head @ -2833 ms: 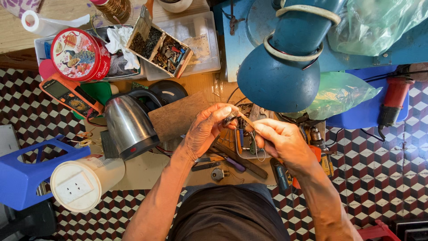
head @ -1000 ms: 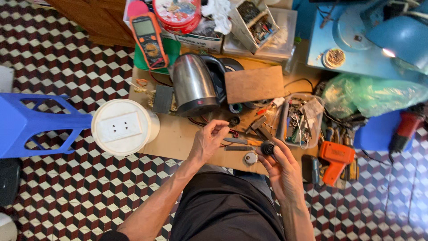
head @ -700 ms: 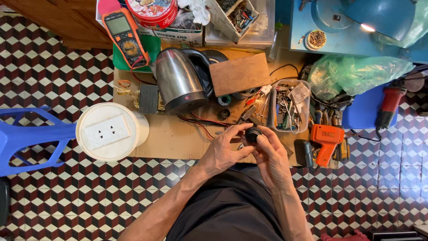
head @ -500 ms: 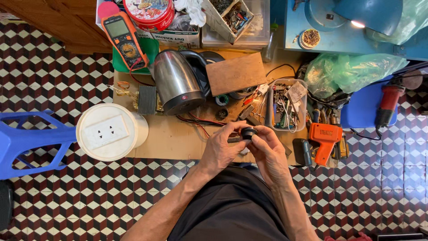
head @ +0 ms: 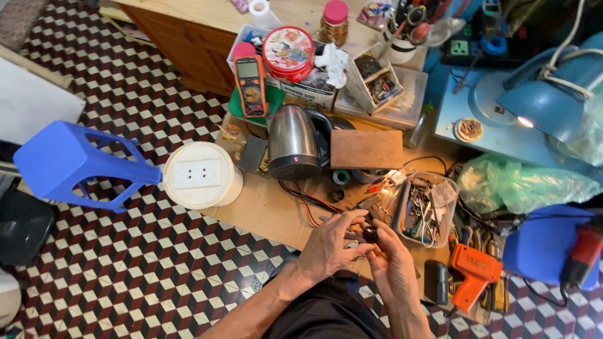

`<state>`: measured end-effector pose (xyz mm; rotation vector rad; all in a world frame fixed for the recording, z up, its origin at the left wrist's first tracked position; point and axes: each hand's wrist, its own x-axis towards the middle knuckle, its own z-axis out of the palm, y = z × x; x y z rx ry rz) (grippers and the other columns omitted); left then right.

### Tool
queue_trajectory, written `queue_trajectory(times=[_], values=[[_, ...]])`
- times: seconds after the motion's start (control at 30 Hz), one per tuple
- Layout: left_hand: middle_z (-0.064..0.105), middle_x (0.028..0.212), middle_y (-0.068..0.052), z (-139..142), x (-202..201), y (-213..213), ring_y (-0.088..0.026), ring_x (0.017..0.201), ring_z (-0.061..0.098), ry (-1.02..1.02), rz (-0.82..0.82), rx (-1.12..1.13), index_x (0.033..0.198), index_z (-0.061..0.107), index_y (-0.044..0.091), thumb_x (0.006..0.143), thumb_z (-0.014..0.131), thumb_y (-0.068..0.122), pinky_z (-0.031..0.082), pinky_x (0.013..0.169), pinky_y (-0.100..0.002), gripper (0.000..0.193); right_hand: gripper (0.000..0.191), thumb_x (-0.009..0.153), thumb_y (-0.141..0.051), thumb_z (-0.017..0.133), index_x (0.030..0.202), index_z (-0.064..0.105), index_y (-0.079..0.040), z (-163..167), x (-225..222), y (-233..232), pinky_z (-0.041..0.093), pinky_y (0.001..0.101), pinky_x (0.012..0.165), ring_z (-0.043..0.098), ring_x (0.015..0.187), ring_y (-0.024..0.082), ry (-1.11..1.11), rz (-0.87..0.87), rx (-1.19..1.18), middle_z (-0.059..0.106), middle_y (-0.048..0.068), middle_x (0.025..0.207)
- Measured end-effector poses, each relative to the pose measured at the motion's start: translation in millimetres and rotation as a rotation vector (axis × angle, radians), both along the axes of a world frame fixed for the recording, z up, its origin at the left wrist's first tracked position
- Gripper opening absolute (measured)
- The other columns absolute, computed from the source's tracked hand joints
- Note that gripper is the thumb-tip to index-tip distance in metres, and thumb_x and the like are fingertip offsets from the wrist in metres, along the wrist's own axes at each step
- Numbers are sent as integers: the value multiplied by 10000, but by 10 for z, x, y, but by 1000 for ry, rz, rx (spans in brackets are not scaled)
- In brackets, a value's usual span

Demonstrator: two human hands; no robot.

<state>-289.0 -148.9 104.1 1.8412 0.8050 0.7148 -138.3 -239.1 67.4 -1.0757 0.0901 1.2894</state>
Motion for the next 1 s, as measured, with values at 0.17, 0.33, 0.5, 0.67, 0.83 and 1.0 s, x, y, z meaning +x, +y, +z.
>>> queue_trajectory(times=[0.17, 0.33, 0.5, 0.67, 0.83, 1.0], values=[[779, 798, -77, -304, -489, 55, -186, 779, 790, 148, 453, -426, 975, 755, 71, 978, 662, 333, 605, 705, -317, 278, 290, 885, -235, 615, 1046, 617, 6, -299, 85, -52, 590, 362, 806, 714, 921, 255, 236, 7, -166, 726, 144, 999], [708, 920, -170, -644, -889, 674, -308, 830, 676, 289, 639, -64, 1110, 731, 42, 958, 674, 285, 564, 690, -401, 292, 319, 1007, -279, 705, 983, 545, -4, -590, 19, -8, 491, 363, 555, 588, 643, 234, 122, 245, -234, 571, 94, 711], [744, 1068, -131, -789, -400, 1648, -315, 952, 731, 224, 406, 137, 1171, 685, 74, 954, 677, 240, 577, 816, -405, 274, 350, 912, -123, 644, 1241, 648, -2, -412, -162, 222, 444, 315, 487, 598, 590, 193, -31, 279, -294, 612, 99, 721], [760, 1105, -182, -800, 402, 2564, -335, 1009, 729, 337, 214, -218, 1147, 715, 24, 894, 692, 278, 569, 882, -426, 359, 399, 945, -170, 634, 1288, 635, 34, -261, -311, 731, 420, 305, 428, 559, 542, 158, -42, 177, -380, 649, 105, 804], [728, 1089, -270, -873, 923, 2749, -374, 1000, 704, 384, 363, -778, 1051, 725, -71, 850, 715, 277, 553, 860, -442, 402, 408, 948, -196, 633, 1296, 631, 18, -370, -348, 940, 410, 285, 450, 558, 563, 161, -49, 32, -415, 659, 109, 828], [689, 1101, -240, -955, 1130, 2766, -343, 951, 695, 177, 603, -1190, 1132, 625, -120, 789, 723, 184, 567, 781, -448, 469, 408, 951, -182, 623, 1295, 619, 37, -427, -426, 804, 429, 303, 481, 572, 601, 172, -13, -64, -428, 658, 135, 840]])
